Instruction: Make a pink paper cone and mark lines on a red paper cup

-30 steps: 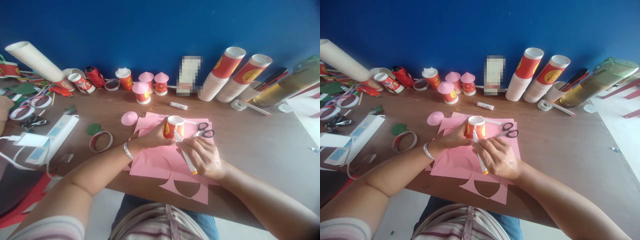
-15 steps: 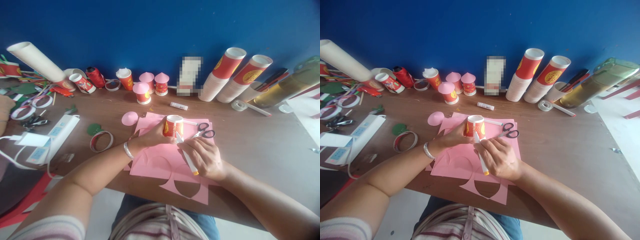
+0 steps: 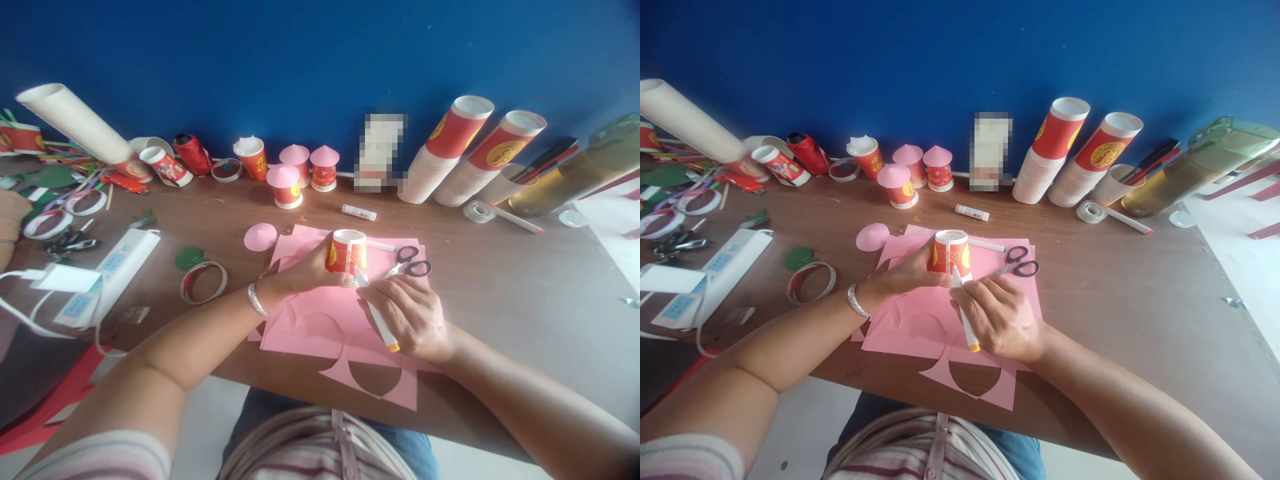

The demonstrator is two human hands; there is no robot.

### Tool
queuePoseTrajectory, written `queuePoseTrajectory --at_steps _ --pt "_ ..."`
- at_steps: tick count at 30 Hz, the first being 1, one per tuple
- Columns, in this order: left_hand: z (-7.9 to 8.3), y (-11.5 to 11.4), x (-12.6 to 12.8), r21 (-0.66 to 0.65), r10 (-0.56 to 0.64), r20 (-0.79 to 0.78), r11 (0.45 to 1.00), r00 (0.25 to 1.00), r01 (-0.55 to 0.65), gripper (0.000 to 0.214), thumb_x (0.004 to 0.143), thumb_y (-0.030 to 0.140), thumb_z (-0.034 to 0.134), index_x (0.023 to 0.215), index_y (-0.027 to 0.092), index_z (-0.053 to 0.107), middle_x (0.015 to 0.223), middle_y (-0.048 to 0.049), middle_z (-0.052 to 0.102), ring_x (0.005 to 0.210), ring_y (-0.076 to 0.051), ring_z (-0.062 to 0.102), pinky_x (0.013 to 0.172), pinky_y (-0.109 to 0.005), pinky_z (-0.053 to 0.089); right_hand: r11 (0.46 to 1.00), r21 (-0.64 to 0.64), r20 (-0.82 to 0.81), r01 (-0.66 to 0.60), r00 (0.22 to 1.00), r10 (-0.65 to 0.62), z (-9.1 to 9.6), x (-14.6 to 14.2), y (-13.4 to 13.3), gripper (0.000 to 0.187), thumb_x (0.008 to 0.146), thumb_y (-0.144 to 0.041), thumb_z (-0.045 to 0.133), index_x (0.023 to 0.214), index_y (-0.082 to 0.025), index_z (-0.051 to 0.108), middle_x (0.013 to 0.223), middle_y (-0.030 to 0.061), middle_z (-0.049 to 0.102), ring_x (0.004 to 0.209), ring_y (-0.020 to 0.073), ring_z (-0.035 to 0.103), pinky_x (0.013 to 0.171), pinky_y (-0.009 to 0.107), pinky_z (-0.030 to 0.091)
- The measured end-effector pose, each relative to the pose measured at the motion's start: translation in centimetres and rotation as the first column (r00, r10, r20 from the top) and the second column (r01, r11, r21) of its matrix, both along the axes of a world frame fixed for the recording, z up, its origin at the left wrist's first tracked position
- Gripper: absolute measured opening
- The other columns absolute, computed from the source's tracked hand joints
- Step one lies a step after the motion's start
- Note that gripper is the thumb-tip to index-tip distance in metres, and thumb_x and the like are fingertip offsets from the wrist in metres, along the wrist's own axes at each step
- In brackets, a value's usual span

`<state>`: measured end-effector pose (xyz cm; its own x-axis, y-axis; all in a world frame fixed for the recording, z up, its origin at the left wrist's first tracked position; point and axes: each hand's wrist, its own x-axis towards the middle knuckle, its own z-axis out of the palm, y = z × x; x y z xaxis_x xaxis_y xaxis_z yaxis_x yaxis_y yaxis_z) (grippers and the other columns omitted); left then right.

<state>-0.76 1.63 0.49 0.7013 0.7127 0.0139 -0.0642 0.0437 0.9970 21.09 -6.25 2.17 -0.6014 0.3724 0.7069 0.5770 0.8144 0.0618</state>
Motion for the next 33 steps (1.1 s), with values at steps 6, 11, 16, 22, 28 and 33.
queuePoseTrajectory --at_steps 6,11,16,22,28,33 --pt "-0.4 0.1 0.0 0.044 0.007 -0.011 0.999 1.000 -0.006 0.041 0.083 0.040 0.085 0.105 0.018 0.059 0.091 -0.0013 0.058 0.087 -0.016 0.056 0.078 -0.030 0.051 1.000 -0.008 0.004 -0.002 1.000 0.002 0.0 0.0 -0.1 0.020 0.101 -0.006 0.049 0.115 -0.010 0.064 0.084 0.0071 0.071 0.073 0.0179 0.066 0.063 0.033 0.052" --pt "-0.3 0.0 -0.1 0.051 0.023 -0.043 0.998 0.999 -0.021 0.036 0.084 0.035 0.082 0.103 0.018 0.057 0.092 -0.0008 0.057 0.085 -0.014 0.054 0.075 -0.028 0.050 1.000 -0.005 -0.013 -0.011 1.000 0.011 0.0 0.0 0.0 0.020 0.101 -0.006 0.049 0.114 -0.011 0.064 0.085 0.0071 0.071 0.074 0.0180 0.066 0.065 0.033 0.054" --pt "-0.2 -0.2 -0.1 0.086 0.051 -0.089 0.995 0.995 -0.044 0.037 0.083 0.024 0.079 0.110 0.019 0.056 0.099 -0.0011 0.057 0.088 -0.014 0.054 0.076 -0.028 0.049 0.998 0.049 -0.034 -0.044 0.998 0.046 -0.2 -0.1 -0.2 0.014 0.098 -0.007 0.061 0.111 -0.010 0.066 0.084 0.0072 0.072 0.074 0.0182 0.066 0.065 0.034 0.055" --pt "-1.8 -0.1 0.0 0.205 0.123 -0.138 0.974 0.983 -0.093 0.069 0.077 0.023 0.084 0.135 0.023 0.047 0.118 -0.0064 0.060 0.103 -0.021 0.061 0.085 -0.033 0.056 0.997 0.057 0.006 -0.047 0.999 0.046 -0.3 -0.4 -0.2 0.012 0.097 -0.005 0.064 0.108 -0.008 0.067 0.082 0.0069 0.071 0.072 0.0178 0.067 0.063 0.034 0.054" --pt "-1.9 -0.3 0.1 0.284 0.127 -0.170 0.956 0.977 -0.075 0.076 0.080 0.022 0.084 0.145 0.024 0.044 0.125 -0.0087 0.060 0.112 -0.024 0.062 0.096 -0.039 0.057 0.999 0.050 0.010 -0.004 1.000 0.003 0.0 -0.5 -0.2 0.014 0.099 -0.008 0.064 0.113 -0.010 0.067 0.084 0.0059 0.072 0.074 0.0171 0.067 0.064 0.033 0.053" --pt "-1.9 -0.3 0.0 0.292 0.127 -0.188 0.954 0.974 -0.068 0.080 0.080 0.019 0.082 0.149 0.024 0.042 0.130 -0.0103 0.059 0.115 -0.026 0.063 0.095 -0.042 0.058 0.998 0.055 0.018 0.014 1.000 -0.015 0.0 -0.6 -0.1 0.014 0.100 -0.008 0.064 0.113 -0.011 0.066 0.084 0.0051 0.071 0.073 0.0165 0.066 0.064 0.033 0.053"
